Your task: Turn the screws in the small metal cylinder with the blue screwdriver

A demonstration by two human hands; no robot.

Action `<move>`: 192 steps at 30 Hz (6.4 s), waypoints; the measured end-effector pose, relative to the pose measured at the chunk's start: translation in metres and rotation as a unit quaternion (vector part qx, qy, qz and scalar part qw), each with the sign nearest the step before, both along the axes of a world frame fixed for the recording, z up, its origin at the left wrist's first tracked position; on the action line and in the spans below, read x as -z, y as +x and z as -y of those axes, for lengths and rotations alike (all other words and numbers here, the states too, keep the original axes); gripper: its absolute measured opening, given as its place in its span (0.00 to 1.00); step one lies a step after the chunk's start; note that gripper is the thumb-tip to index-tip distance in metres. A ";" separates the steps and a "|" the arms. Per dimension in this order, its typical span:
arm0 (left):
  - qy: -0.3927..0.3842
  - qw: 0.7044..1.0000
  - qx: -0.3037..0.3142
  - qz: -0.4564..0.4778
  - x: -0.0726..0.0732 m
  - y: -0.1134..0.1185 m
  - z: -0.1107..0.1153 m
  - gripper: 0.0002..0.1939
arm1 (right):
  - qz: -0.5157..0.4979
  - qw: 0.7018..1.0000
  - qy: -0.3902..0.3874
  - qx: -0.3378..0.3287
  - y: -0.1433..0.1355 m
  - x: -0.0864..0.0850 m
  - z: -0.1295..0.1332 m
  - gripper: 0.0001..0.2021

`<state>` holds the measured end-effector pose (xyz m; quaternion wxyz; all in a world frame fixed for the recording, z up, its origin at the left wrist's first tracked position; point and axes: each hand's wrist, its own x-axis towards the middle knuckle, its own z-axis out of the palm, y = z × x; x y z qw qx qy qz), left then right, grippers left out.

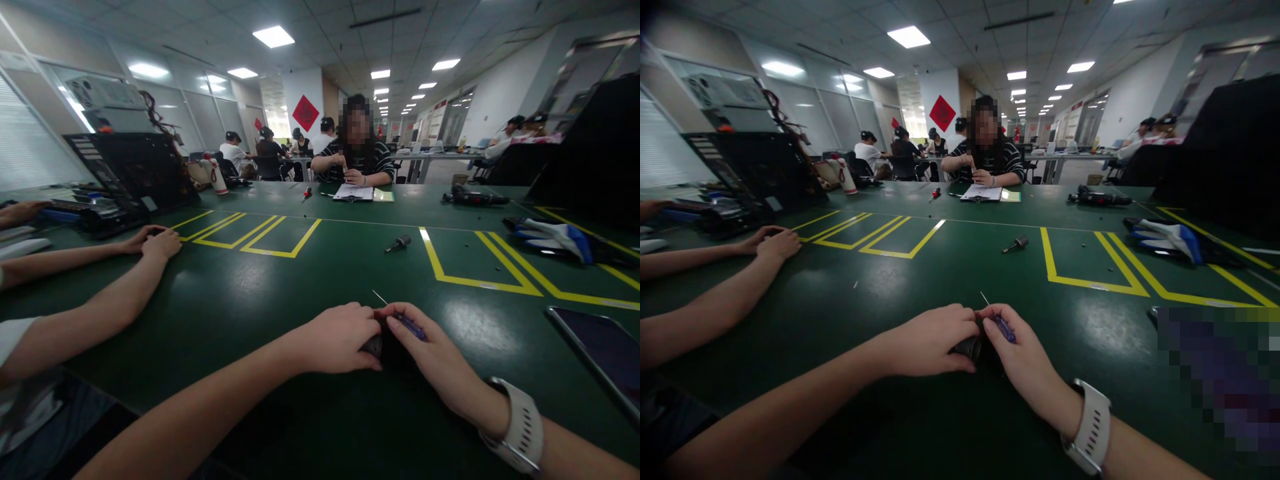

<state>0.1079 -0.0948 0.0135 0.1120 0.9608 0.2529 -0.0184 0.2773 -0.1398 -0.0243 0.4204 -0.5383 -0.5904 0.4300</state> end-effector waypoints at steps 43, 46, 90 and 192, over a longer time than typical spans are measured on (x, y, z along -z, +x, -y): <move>-0.460 0.695 -0.300 0.463 0.025 0.006 0.001 0.23 | 0.202 0.912 0.357 -0.027 0.022 -0.009 0.042 0.08; -0.443 0.706 -0.301 0.463 0.024 0.007 0.004 0.22 | 0.257 0.889 0.377 -0.047 0.019 -0.008 0.041 0.09; -0.393 0.717 -0.331 0.472 0.027 0.004 0.001 0.17 | -0.114 0.991 -0.044 0.049 0.018 -0.006 0.021 0.17; -0.382 0.719 -0.295 0.500 0.037 0.010 0.002 0.13 | 0.148 0.944 0.294 -0.005 0.023 -0.001 0.035 0.08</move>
